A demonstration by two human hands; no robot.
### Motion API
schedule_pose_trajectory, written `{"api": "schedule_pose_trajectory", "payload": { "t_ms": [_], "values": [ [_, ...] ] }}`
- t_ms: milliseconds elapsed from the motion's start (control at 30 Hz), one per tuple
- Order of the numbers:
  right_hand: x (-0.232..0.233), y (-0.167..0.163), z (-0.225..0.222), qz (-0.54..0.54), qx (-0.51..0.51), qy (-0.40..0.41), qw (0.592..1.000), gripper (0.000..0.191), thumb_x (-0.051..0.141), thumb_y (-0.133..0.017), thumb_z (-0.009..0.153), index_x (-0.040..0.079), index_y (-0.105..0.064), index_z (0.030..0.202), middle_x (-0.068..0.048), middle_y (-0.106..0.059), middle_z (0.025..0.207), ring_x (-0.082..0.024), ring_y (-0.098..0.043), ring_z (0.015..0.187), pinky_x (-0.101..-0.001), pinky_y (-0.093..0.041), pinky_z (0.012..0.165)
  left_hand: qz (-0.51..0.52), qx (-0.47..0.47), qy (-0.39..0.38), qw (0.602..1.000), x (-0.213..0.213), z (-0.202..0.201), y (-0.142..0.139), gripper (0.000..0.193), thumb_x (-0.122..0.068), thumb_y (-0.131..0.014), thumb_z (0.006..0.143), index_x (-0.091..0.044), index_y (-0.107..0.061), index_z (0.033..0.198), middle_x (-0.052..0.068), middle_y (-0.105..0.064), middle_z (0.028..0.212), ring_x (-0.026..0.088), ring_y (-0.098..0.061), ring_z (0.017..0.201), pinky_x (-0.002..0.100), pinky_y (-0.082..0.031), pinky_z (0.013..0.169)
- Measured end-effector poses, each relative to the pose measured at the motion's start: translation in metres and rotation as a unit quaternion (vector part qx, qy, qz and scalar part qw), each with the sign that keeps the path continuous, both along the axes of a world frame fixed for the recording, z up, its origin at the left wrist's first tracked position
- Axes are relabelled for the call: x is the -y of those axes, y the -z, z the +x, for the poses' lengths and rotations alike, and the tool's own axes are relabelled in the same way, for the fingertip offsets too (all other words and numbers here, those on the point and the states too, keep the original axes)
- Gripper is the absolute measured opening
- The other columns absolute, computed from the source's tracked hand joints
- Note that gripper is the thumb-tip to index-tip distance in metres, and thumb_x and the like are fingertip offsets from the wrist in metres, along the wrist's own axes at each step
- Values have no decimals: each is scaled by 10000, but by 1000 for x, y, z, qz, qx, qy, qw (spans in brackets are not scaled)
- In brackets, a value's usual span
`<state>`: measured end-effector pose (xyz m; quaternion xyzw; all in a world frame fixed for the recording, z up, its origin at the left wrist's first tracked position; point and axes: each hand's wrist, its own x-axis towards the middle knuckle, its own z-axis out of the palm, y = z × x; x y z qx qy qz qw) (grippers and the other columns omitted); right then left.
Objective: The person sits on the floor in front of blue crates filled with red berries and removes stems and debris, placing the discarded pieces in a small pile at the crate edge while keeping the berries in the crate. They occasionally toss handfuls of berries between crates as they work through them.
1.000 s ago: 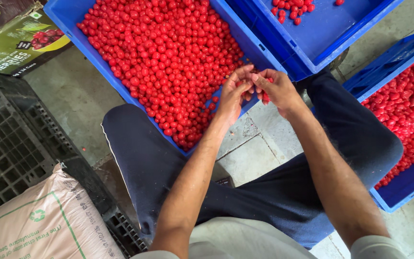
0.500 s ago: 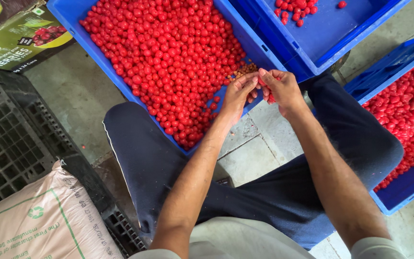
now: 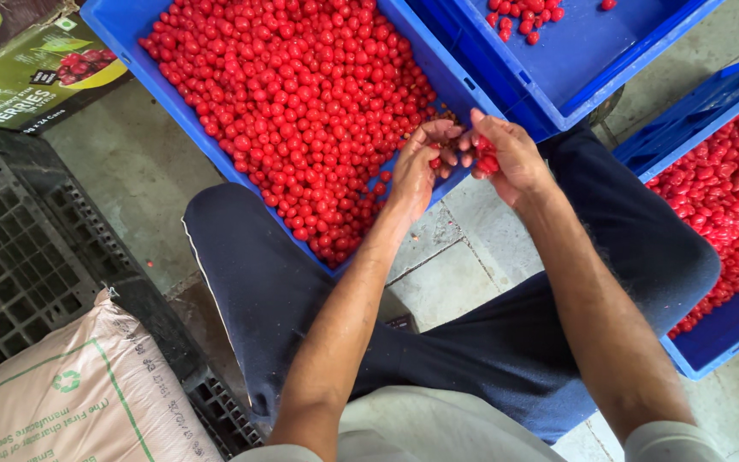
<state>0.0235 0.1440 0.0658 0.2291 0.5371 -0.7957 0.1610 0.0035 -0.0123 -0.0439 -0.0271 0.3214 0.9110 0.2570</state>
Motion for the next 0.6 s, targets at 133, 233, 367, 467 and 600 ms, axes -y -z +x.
{"api": "schedule_pose_trajectory", "payload": {
  "t_ms": [133, 233, 367, 467, 600],
  "values": [
    [1, 10, -1, 110, -31, -15, 993, 227, 256, -702, 982, 67, -620, 885, -26, -612, 700, -119, -540, 537, -256, -389, 455, -30, -92, 9, 995, 5, 4, -21, 537, 54, -441, 964, -82, -456, 1483, 90, -567, 1468, 44, -528, 642, 180, -384, 505],
    [0, 12, 2, 176, 21, -88, 980, 251, 330, -690, 980, 82, -718, 954, 2, -583, 665, -83, -529, 525, -244, -358, 435, -34, -129, 45, 990, 7, 5, -35, 651, 73, -452, 960, -123, -386, 1577, 89, -499, 1569, 14, -505, 642, 159, -376, 507],
    [0, 13, 4, 169, -10, -139, 976, 273, 312, -695, 987, 45, -695, 931, -34, -656, 680, -81, -510, 525, -239, -357, 445, -68, -142, 76, 984, 3, 8, -37, 623, 47, -523, 975, -118, -419, 1566, 52, -515, 1561, 19, -532, 729, 171, -396, 557],
    [2, 16, 3, 175, -33, -90, 980, 239, 301, -699, 965, 71, -667, 910, -14, -635, 686, -79, -536, 530, -238, -386, 443, -90, -129, 33, 987, -1, 10, -26, 475, -34, -612, 1035, -82, -514, 1498, 34, -605, 1307, 48, -586, 820, 201, -425, 609],
    [1, 18, 1, 199, -52, -55, 977, 329, 346, -696, 1002, 68, -632, 840, -3, -610, 688, -74, -546, 546, -230, -402, 453, -86, -70, 30, 993, -3, 6, -8, 291, -175, -627, 1053, -22, -645, 1300, 1, -712, 1058, 56, -550, 756, 217, -445, 636]
  ]
}}
